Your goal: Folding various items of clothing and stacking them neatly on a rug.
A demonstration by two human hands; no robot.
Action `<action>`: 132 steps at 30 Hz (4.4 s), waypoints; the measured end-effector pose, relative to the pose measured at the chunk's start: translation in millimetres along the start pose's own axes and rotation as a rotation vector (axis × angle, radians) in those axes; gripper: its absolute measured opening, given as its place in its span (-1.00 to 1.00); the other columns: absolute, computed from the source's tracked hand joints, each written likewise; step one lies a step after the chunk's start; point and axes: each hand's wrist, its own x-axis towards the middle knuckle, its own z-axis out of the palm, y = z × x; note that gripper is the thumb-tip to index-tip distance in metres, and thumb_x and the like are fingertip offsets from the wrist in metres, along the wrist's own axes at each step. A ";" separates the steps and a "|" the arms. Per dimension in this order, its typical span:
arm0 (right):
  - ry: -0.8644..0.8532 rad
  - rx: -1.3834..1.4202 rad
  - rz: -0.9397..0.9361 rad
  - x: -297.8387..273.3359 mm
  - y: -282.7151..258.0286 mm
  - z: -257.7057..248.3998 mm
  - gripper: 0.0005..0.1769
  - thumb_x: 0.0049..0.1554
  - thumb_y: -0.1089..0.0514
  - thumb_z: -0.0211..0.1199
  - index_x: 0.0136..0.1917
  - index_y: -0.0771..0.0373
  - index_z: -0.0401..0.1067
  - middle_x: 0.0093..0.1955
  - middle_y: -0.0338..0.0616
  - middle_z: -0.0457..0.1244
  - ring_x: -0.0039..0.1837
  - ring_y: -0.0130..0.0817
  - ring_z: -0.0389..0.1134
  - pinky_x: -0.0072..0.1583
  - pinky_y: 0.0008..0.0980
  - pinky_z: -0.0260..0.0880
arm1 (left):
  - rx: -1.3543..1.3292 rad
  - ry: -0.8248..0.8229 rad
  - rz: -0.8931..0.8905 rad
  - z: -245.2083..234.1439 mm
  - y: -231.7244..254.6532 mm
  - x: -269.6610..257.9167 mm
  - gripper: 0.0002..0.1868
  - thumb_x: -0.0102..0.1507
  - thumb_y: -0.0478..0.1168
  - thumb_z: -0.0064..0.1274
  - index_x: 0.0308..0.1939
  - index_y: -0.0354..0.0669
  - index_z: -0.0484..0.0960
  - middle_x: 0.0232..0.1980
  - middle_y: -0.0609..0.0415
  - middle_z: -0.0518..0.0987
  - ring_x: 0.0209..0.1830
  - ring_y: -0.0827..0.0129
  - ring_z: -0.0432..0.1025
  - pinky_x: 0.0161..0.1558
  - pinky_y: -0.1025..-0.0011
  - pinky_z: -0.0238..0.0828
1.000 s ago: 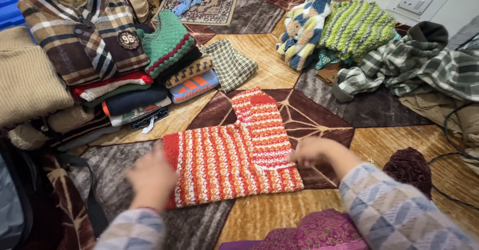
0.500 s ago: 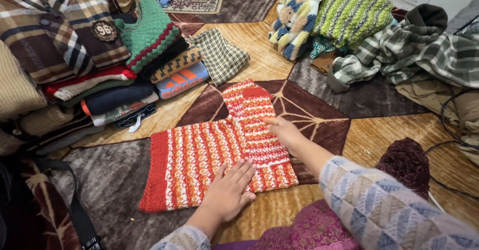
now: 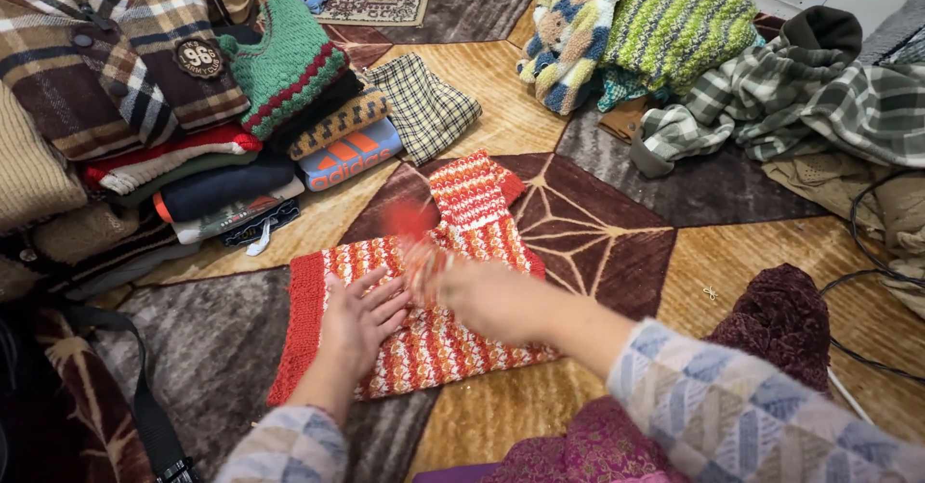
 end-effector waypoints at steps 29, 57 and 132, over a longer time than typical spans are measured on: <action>-0.662 -0.145 0.618 -63.3 69.2 31.1 -0.88 -0.01 0.06 0.32 -0.15 0.01 0.50 -0.18 -0.08 0.39 0.06 -0.03 0.46 0.07 -0.18 0.43 | 1.535 0.401 -0.022 -54.5 -8.6 -25.5 -0.35 0.29 0.01 0.10 0.47 0.26 0.34 0.27 -0.09 0.61 0.34 0.05 0.48 0.31 0.06 0.43; 0.536 1.342 1.300 5.3 157.2 40.5 -0.59 0.30 0.01 0.08 0.39 -0.05 0.15 0.21 -0.05 0.37 0.06 -0.34 0.42 0.07 -0.30 0.54 | 1.518 0.322 0.139 -19.7 55.4 41.9 -0.27 0.29 -0.10 0.02 0.55 0.10 0.18 0.63 0.12 0.09 0.41 -0.14 0.34 0.38 -0.06 0.34; 0.222 1.405 0.568 -0.4 129.2 2.8 -0.41 -0.32 0.41 0.02 0.01 0.43 0.54 -0.19 0.19 0.41 -0.18 -0.02 0.48 -0.06 -0.11 0.49 | 0.139 -0.124 0.127 60.6 -7.2 -4.2 -0.20 0.33 0.31 -0.37 0.30 -0.31 0.37 0.20 -0.34 0.30 0.24 -0.13 0.21 0.28 0.05 0.15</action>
